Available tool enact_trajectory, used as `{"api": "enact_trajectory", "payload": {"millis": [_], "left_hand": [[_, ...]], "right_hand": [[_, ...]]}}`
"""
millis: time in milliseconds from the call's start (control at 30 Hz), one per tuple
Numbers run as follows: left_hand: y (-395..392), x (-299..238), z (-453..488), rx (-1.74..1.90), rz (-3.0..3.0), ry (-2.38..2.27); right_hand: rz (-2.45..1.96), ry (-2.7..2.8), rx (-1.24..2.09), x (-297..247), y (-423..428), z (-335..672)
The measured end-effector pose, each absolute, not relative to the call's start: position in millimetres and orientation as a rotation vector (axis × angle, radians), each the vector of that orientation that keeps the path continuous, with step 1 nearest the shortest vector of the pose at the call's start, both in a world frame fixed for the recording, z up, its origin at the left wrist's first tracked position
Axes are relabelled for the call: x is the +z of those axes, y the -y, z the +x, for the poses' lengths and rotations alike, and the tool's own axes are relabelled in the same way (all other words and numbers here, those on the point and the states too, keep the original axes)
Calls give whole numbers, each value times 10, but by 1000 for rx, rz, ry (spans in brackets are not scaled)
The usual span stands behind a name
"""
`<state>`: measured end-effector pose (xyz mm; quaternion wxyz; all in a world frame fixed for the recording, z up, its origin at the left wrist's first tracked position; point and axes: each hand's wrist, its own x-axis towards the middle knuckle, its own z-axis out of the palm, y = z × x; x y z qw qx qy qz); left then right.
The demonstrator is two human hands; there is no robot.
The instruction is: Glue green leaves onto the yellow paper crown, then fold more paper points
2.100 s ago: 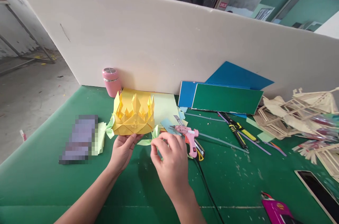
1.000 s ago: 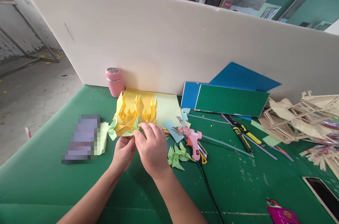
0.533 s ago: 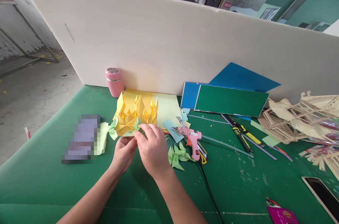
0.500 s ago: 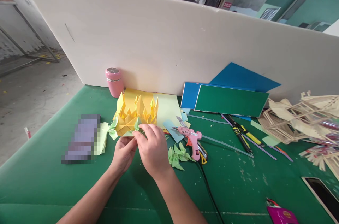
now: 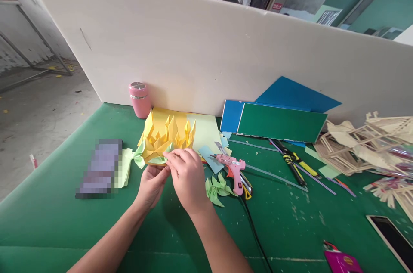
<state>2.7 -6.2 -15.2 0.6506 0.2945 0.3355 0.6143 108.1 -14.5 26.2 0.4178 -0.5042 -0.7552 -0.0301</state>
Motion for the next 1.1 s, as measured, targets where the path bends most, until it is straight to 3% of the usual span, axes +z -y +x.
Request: {"api": "enact_trajectory", "payload": {"millis": [1100], "left_hand": [[60, -143, 21, 1384, 645, -713]], "right_hand": [[-1194, 2102, 133, 424, 64, 1229]]}}
